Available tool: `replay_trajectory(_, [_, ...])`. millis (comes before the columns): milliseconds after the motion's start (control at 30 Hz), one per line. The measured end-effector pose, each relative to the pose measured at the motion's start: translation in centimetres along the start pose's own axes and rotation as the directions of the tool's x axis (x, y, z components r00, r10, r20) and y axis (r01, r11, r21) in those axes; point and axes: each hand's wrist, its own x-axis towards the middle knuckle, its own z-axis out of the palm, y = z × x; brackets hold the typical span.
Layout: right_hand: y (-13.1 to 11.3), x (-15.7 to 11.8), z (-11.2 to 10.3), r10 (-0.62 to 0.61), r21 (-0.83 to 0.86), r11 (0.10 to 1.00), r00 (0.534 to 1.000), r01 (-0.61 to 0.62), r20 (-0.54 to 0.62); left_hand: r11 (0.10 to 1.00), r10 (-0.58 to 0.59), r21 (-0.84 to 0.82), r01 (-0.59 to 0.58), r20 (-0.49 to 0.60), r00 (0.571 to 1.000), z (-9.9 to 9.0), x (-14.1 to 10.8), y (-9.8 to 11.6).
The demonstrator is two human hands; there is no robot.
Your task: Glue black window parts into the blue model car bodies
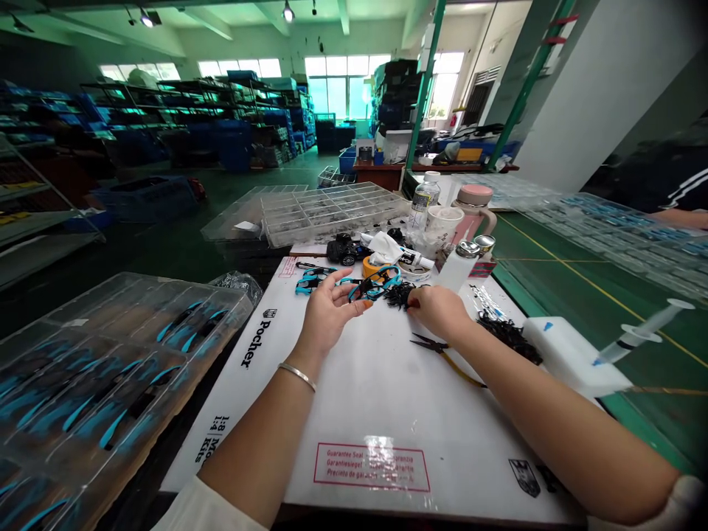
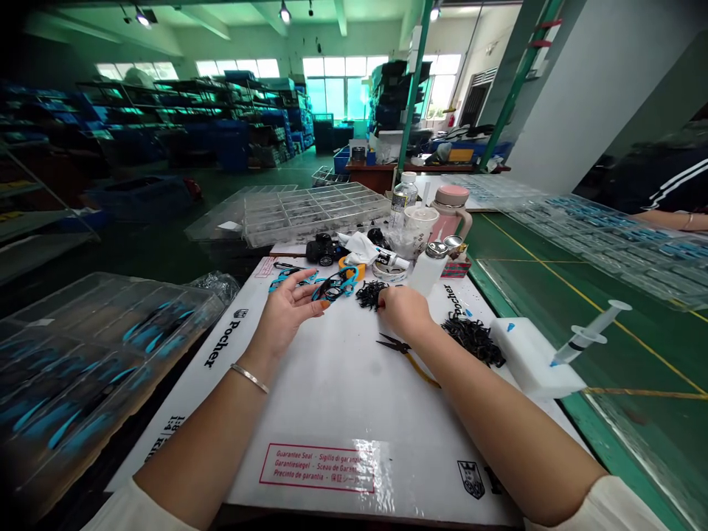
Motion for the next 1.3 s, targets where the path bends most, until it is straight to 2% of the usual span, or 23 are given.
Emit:
replay_trajectory(133, [-0.4,0.1,0.5,0.023,-0.058,0.998,1.000,-0.021,0.020,0.971,0.152,0.185,-0.151,0.009,0.988,0.2,-0.1,-0.6])
replay_trajectory(233, [-0.3,-0.1,0.2,0.026,-0.037,0.999,0.999,-0.025,0.028,0.931,0.218,0.293,-0.220,0.040,0.975,0.5,-0.4,-0.5])
replay_trajectory(367, [0.2,-1.0,-1.3,0.020,0.060,0.998,1.000,-0.020,0.008,0.901,0.249,0.344,-0.263,0.085,0.965,0.9,-0.9,-0.2])
replay_trajectory(533, [1.7,-2.7,-2.8,-0.002,0.272,0.962,1.000,0.010,-0.028,0.863,0.289,0.381,-0.331,0.165,0.943,1.0,-1.1,-0.4])
replay_trajectory(600, [2.4,-3.3,-2.9,-0.013,0.414,0.910,1.000,0.020,-0.019,0.844,0.298,0.398,-0.359,0.208,0.932,1.1,-1.2,-0.6])
replay_trajectory(700, [3.0,-4.2,-2.8,-0.035,0.652,0.758,0.999,0.029,-0.004,0.810,0.306,0.428,-0.400,0.272,0.912,1.4,-1.4,-0.8])
replay_trajectory(767, [3.0,-4.7,-2.8,-0.036,0.732,0.681,0.999,0.024,0.000,0.781,0.308,0.453,-0.429,0.318,0.897,1.7,-1.6,-0.9])
replay_trajectory(867, [2.6,-5.2,-3.1,-0.032,0.783,0.622,0.999,0.005,0.019,0.738,0.296,0.487,-0.467,0.387,0.873,1.9,-1.8,-1.0])
replay_trajectory(1033, [2.0,-5.9,-3.6,-0.039,0.824,0.567,0.999,-0.008,0.036,0.649,0.346,0.500,-0.574,0.478,0.807,2.2,-2.0,-1.6])
replay_trajectory(1167, [1.8,-6.3,-3.7,-0.051,0.868,0.493,0.993,-0.064,0.103,0.540,0.405,0.507,-0.671,0.543,0.736,2.4,-2.1,-1.8])
replay_trajectory(1300, [1.5,-6.5,-3.7,-0.092,0.868,0.490,0.985,-0.081,0.144,0.422,0.436,0.523,-0.741,0.599,0.671,2.7,-2.3,-1.7])
